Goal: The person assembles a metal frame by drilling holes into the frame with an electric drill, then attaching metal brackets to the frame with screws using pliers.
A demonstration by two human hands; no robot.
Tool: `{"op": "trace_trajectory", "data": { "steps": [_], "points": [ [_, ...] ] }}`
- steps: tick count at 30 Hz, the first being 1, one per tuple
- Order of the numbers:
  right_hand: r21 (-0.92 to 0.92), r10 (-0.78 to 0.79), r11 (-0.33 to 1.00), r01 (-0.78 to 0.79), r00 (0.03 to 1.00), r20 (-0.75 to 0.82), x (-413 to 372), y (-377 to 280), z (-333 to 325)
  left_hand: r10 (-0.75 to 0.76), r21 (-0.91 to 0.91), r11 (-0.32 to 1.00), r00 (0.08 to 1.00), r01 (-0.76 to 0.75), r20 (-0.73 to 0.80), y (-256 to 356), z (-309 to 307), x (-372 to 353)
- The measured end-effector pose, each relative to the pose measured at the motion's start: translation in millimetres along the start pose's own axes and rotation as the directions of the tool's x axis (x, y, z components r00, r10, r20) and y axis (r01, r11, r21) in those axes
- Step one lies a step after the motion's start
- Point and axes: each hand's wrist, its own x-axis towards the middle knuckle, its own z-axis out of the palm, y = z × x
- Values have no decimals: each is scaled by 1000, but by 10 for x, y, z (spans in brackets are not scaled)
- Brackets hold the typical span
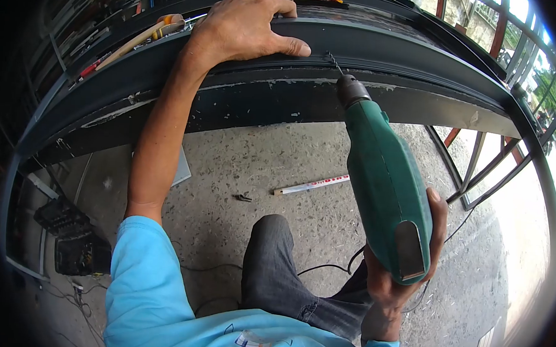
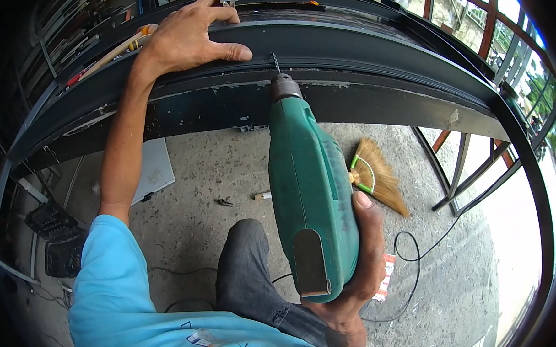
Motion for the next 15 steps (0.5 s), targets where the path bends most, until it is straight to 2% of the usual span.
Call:
{"op": "trace_trajectory", "data": {
  "steps": [5,8,11,13,15],
  "points": [
    [24,14,1000,-14,1000,5,4,1,0,66,76,995,991,-58,-115,-4,66,-30],
    [-16,0,1000,0,1000,-22,2,9,18,39,58,998,996,-35,-83,19,43,-38],
    [45,16,999,-16,1000,-4,12,-18,15,52,42,998,994,-48,-98,26,48,-33],
    [-35,-1,999,2,1000,14,26,-41,3,46,47,998,995,-42,-93,33,45,-33],
    [-10,7,1000,-6,1000,20,41,-63,13,41,55,998,995,-36,-91,51,29,-36]
  ]
}}
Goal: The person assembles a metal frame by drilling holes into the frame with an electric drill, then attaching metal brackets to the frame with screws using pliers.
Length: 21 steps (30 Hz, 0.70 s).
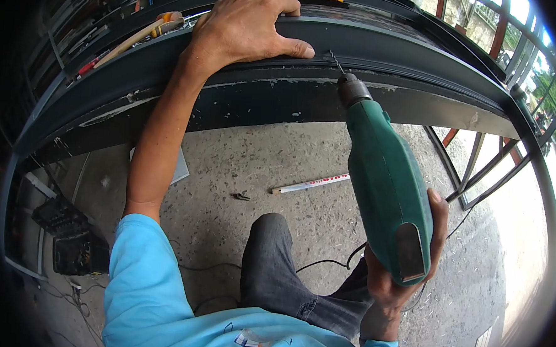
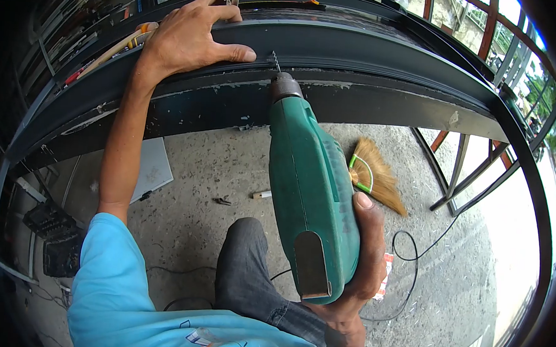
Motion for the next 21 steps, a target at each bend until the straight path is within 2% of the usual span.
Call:
{"op": "trace_trajectory", "data": {
  "steps": [2,3,4,5,6,7,8,11,15,17,18,19,21],
  "points": [
    [24,8,1000,-8,1000,5,13,-48,-5,-31,23,999,999,30,19,31,-4,-20],
    [23,60,998,-62,996,70,26,-99,-35,-30,21,999,999,30,17,64,19,-61],
    [19,111,993,-114,985,136,46,-151,-65,-45,106,993,998,50,-50,104,67,-126],
    [15,111,993,-114,985,134,86,-202,-79,-51,188,979,992,73,-118,138,78,-156],
    [-20,91,996,-89,981,169,134,-255,-83,-54,102,993,997,59,-52,115,42,-150],
    [-54,72,997,-62,976,205,167,-306,-83,-53,98,994,997,58,-54,113,46,-154],
    [-65,108,993,-97,976,191,181,-350,-70,-33,115,993,997,42,-75,115,55,-150],
    [-64,55,997,-42,975,217,195,-305,-71,-8,124,992,994,21,-108,103,66,-137],
    [-106,95,992,-70,962,256,182,-349,-81,11,104,995,995,0,-99,111,46,-144],
    [-137,43,990,-20,984,170,217,-364,-58,-10,84,996,996,17,-89,123,53,-141],
    [-27,134,991,-132,984,120,210,-381,-43,-30,62,997,996,35,-82,129,58,-132],
    [-27,133,991,-131,984,119,230,-395,-58,-29,63,997,996,34,-84,132,60,-129],
    [-124,101,989,-80,978,181,292,-439,-111,-8,109,994,993,21,-120,135,65,-134]
  ]
}}
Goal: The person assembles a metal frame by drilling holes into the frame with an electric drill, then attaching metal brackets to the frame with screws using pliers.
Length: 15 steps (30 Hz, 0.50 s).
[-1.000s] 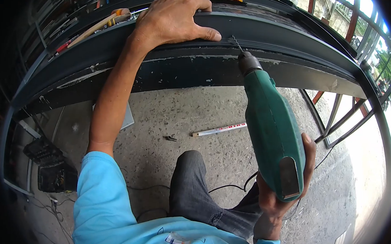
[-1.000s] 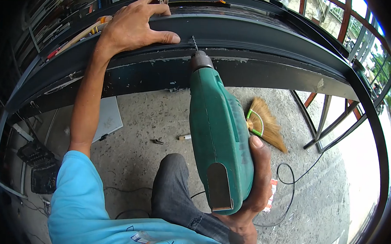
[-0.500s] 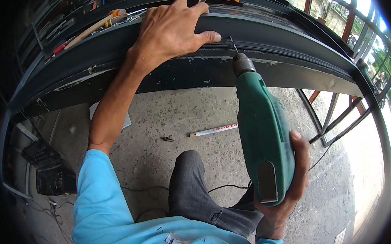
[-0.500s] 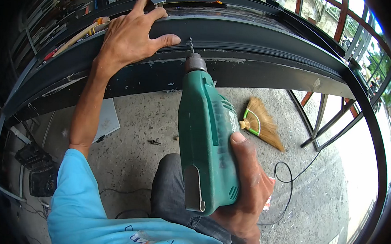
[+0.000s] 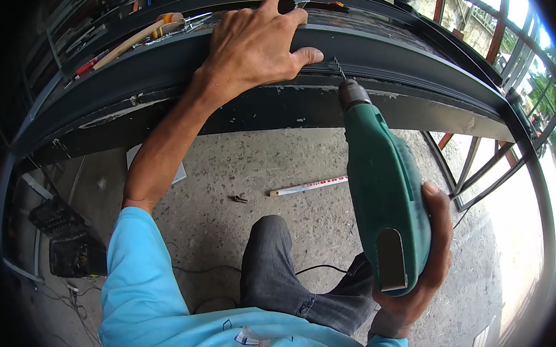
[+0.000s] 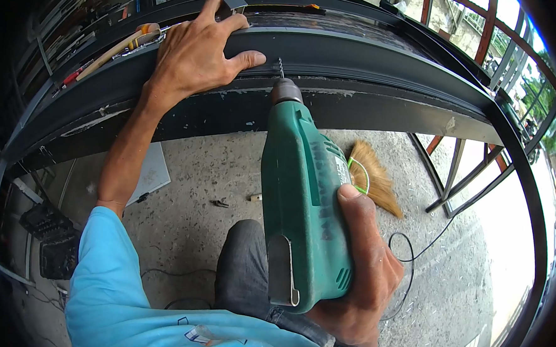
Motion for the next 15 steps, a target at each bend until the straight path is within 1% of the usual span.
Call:
{"op": "trace_trajectory", "data": {
  "steps": [4,5,6,9,11,13,15],
  "points": [
    [-48,-4,999,4,1000,9,1,-41,-2,-2,-19,1000,1000,2,-5,7,-6,-9],
    [-51,-5,999,5,1000,8,0,-42,-5,-13,-38,999,1000,14,22,15,-34,-4],
    [-40,16,999,-16,1000,1,-4,-44,-5,-22,-55,998,999,25,50,18,-48,2],
    [-8,45,999,-45,999,-18,-7,-23,12,-22,-71,997,999,25,49,8,-37,-1],
    [9,55,998,-55,998,-32,-3,-15,10,-21,-66,998,998,25,51,8,-40,-1],
    [16,28,999,-27,1000,-12,11,-9,4,-22,-60,998,998,25,52,4,-31,-3],
    [17,30,999,-30,999,-10,19,-22,-1,-17,-22,1000,1000,17,21,6,-13,-7]
  ]
}}
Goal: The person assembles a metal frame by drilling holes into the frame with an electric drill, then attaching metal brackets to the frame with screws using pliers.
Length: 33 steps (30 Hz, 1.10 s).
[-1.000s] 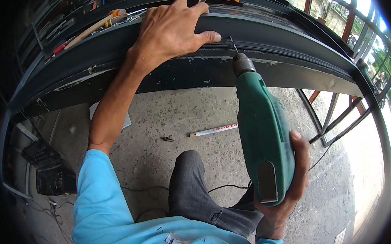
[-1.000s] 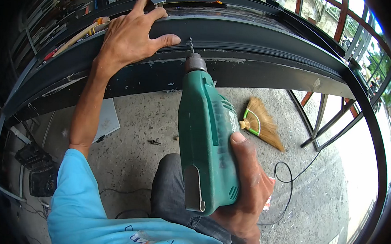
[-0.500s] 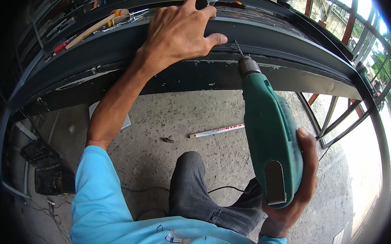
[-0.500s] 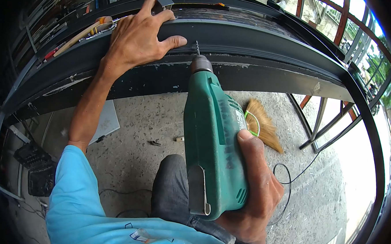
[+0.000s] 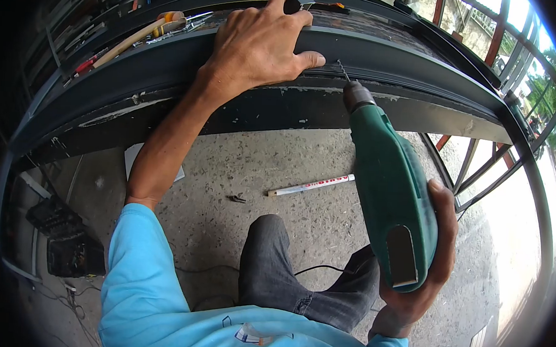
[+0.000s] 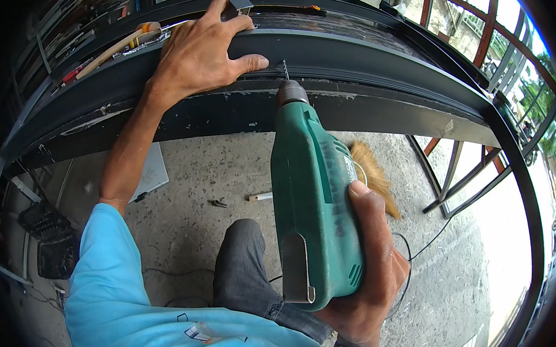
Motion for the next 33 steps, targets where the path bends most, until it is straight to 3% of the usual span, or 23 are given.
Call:
{"op": "trace_trajectory", "data": {
  "steps": [6,33],
  "points": [
    [-33,-47,998,48,999,5,-9,39,6,-20,-83,996,998,26,68,13,-57,25],
    [70,-11,997,12,1000,-18,-11,73,11,4,-77,997,998,0,55,-5,-61,24]
  ]
}}
